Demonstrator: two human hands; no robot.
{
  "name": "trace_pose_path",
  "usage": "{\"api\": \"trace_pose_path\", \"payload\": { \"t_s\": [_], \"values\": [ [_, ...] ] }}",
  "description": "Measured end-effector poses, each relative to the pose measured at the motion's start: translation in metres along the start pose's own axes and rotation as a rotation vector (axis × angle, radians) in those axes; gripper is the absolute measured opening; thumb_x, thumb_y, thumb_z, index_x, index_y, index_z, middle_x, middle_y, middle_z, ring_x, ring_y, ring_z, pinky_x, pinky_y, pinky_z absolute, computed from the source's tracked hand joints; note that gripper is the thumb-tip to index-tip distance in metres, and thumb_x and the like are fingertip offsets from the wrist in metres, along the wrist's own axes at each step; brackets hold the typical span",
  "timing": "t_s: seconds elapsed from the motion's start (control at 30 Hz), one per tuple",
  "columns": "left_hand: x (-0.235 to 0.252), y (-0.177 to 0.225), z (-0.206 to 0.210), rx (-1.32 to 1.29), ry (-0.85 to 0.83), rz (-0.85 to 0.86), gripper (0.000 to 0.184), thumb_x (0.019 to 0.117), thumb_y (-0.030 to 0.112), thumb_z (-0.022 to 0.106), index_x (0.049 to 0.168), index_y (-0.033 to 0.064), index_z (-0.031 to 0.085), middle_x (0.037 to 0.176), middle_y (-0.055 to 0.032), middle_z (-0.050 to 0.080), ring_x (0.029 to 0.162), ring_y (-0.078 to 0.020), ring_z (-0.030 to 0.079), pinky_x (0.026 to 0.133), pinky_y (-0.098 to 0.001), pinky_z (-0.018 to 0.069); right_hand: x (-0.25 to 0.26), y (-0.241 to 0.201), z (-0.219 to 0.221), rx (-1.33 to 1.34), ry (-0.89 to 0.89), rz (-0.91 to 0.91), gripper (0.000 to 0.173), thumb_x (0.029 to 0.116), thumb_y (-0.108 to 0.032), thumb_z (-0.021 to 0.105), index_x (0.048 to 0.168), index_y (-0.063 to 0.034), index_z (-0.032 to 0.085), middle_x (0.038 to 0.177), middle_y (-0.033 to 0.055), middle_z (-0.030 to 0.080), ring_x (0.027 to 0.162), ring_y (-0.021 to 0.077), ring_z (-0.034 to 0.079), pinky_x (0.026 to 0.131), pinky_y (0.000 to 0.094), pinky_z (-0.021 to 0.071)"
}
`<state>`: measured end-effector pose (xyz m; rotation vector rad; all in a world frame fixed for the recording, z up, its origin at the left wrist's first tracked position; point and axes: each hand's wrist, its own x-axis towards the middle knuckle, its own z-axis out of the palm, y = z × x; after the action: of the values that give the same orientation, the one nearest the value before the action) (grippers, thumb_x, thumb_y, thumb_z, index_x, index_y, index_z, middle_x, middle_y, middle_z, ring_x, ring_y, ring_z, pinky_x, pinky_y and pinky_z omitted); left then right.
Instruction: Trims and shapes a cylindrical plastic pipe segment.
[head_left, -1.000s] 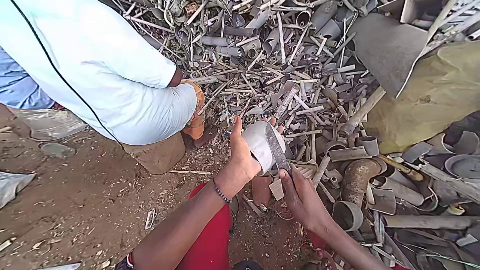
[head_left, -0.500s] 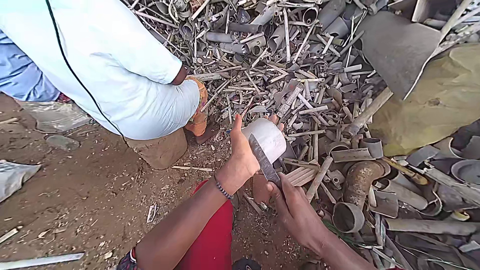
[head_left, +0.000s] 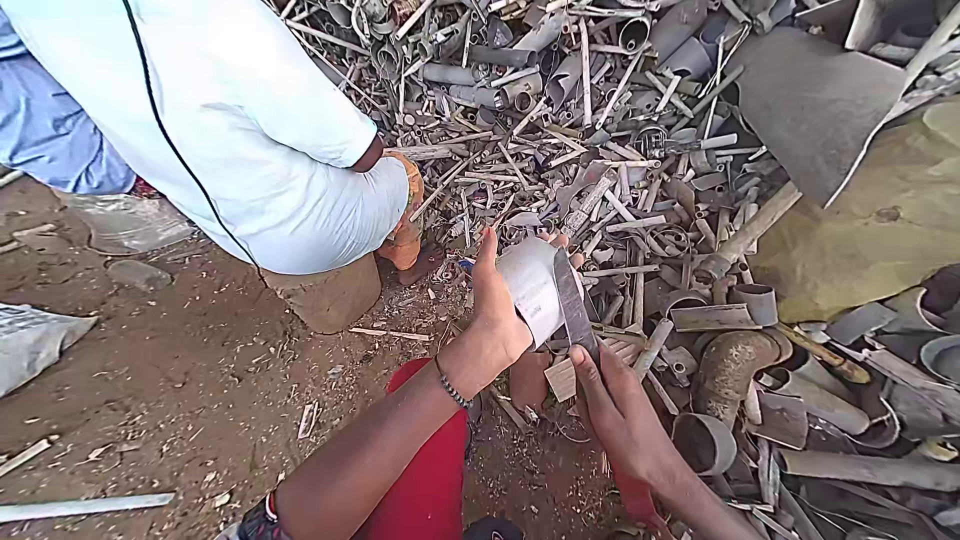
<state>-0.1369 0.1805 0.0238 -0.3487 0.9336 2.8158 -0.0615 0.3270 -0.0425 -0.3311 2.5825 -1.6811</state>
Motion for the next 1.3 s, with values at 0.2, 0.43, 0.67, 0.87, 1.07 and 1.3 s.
{"api": "trace_pose_path", "payload": {
  "t_s": [0.2, 0.43, 0.67, 0.87, 1.07, 1.3],
  "values": [
    [0.002, 0.003, 0.000, 0.027, 0.020, 0.003, 0.077, 0.0998, 0.072, 0.025, 0.133, 0.0117, 0.061, 0.120, -0.0139, 0.070, 0.107, -0.0289, 0.069, 0.089, -0.0478, 0.0575, 0.001, -0.008, -0.007, -0.025, -0.028, 0.032, 0.041, 0.1086, -0.041, 0.034, 0.115, -0.0074, 0.058, 0.060, -0.0044, 0.047, 0.043, 0.0079, 0.048, 0.042, 0.0283, 0.0477],
    [0.003, 0.003, -0.003, 0.028, 0.042, -0.011, 0.080, 0.0989, 0.073, 0.024, 0.131, 0.0094, 0.060, 0.120, -0.0165, 0.070, 0.108, -0.0318, 0.069, 0.089, -0.0501, 0.0570, -0.012, -0.007, 0.010, -0.081, -0.126, -0.022, 0.046, 0.1086, -0.043, 0.036, 0.118, -0.0043, 0.059, 0.066, -0.0020, 0.049, 0.050, 0.0093, 0.050, 0.048, 0.0297, 0.0469],
    [0.000, -0.002, -0.003, 0.096, -0.027, 0.070, 0.075, 0.1021, 0.068, 0.025, 0.130, 0.0085, 0.061, 0.116, -0.0157, 0.071, 0.105, -0.0304, 0.070, 0.089, -0.0485, 0.0579, -0.008, -0.003, 0.007, -0.112, 0.036, -0.066, 0.042, 0.1088, -0.041, 0.036, 0.108, -0.0066, 0.060, 0.060, -0.0045, 0.045, 0.045, 0.0066, 0.047, 0.045, 0.0267, 0.0448],
    [-0.004, -0.003, -0.004, 0.097, -0.115, 0.064, 0.078, 0.1021, 0.069, 0.022, 0.132, 0.0078, 0.060, 0.115, -0.0167, 0.071, 0.104, -0.0304, 0.071, 0.089, -0.0473, 0.0582, -0.004, -0.010, -0.006, -0.046, -0.020, -0.003, 0.041, 0.1076, -0.042, 0.033, 0.111, -0.0099, 0.057, 0.059, -0.0068, 0.045, 0.042, 0.0055, 0.046, 0.041, 0.0257, 0.0456],
    [-0.003, -0.004, -0.001, 0.084, -0.033, 0.029, 0.078, 0.0999, 0.071, 0.028, 0.130, 0.0086, 0.063, 0.116, -0.0170, 0.071, 0.105, -0.0314, 0.070, 0.088, -0.0476, 0.0579, -0.013, -0.012, 0.008, -0.179, -0.045, -0.118, 0.043, 0.1084, -0.041, 0.038, 0.111, -0.0042, 0.062, 0.064, -0.0021, 0.050, 0.051, 0.0083, 0.052, 0.050, 0.0286, 0.0471],
    [-0.003, -0.008, -0.004, 0.185, -0.144, 0.137, 0.076, 0.1031, 0.067, 0.022, 0.130, 0.0079, 0.062, 0.112, -0.0171, 0.072, 0.100, -0.0305, 0.072, 0.089, -0.0467, 0.0589, -0.010, -0.008, 0.005, -0.106, 0.037, -0.100, 0.041, 0.1088, -0.040, 0.037, 0.108, -0.0060, 0.059, 0.060, -0.0056, 0.045, 0.046, 0.0045, 0.047, 0.045, 0.0245, 0.0441]
  ]
}}
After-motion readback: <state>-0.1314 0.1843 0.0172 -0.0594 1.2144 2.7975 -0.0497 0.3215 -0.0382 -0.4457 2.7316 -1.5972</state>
